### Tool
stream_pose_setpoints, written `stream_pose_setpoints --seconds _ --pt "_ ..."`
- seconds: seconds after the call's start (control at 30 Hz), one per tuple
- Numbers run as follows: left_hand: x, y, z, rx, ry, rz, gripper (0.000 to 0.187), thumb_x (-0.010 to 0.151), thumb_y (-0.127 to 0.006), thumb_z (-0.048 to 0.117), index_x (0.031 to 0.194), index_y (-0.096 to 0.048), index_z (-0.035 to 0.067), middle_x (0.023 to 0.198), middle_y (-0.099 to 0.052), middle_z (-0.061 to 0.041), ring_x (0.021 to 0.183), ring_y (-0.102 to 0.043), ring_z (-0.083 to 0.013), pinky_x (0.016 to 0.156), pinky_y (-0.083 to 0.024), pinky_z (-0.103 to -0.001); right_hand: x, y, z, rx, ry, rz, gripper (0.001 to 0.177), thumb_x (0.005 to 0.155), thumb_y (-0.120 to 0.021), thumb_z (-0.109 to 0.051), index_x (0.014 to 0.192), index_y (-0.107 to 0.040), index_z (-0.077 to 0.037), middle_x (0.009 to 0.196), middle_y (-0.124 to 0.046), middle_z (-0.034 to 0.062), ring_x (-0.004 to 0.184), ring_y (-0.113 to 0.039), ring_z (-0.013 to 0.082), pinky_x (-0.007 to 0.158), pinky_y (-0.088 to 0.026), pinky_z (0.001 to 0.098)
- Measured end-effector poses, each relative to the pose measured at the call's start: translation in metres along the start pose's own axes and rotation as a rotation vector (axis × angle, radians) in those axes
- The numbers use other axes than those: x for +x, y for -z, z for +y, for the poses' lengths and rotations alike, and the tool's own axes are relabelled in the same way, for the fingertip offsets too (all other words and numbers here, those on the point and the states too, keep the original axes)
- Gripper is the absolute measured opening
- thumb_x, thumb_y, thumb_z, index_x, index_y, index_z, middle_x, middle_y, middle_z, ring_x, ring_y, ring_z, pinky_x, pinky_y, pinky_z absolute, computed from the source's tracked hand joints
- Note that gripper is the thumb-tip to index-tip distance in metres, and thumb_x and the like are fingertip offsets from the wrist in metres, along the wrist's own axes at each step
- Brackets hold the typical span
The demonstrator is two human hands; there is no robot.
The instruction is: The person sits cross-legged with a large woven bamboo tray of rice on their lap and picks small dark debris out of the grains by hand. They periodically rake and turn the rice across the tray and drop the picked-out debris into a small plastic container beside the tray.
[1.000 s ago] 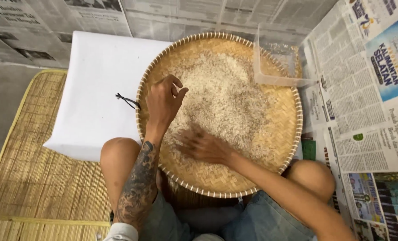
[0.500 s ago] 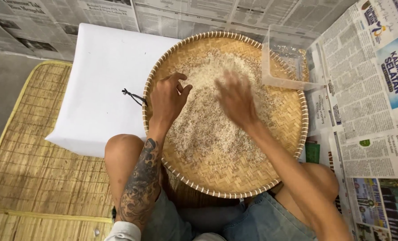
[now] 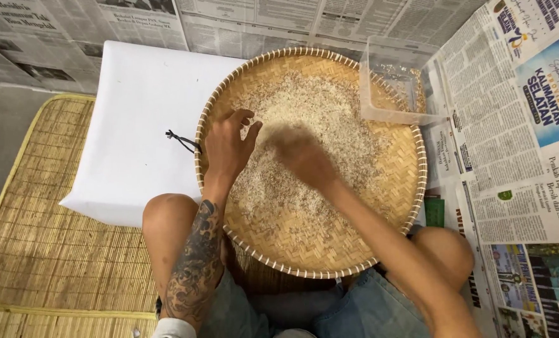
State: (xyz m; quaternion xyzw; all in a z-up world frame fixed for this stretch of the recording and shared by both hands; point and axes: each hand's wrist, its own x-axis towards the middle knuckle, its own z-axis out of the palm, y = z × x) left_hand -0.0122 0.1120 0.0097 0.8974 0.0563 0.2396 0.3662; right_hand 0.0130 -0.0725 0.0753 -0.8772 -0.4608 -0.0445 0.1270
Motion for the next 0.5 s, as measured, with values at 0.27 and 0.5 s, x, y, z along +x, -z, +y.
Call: stream_pose_setpoints --seconds 0.27,0.5 --pt "-0.02 -0.048 0.003 0.042 -0.095 0.089 0.04 0.108 -0.055 0.036 0.13 -0.059 0.003 0.121 -0.061 -0.026 0.121 -0.059 -0.045 0.094 -0.055 -0.056 -0.106 -0.021 0.069 0.264 -0.589 0.628 0.034 0.114 -0.036 -0.022 0.123 -0.06 0.0 0.113 -0.062 0.0218 0.111 -0.062 0.0363 0.1 -0.045 0.0466" --pt "-0.033 -0.114 0.011 0.09 -0.093 0.069 0.055 0.111 -0.042 0.041 0.144 -0.044 -0.002 0.14 -0.048 -0.032 0.14 -0.041 -0.047 0.115 -0.039 -0.057 -0.107 -0.068 0.048 0.53 -0.869 0.828 0.062 0.111 -0.023 -0.051 0.135 -0.06 -0.008 0.137 -0.061 0.0211 0.126 -0.057 0.0413 0.108 -0.042 0.0511"
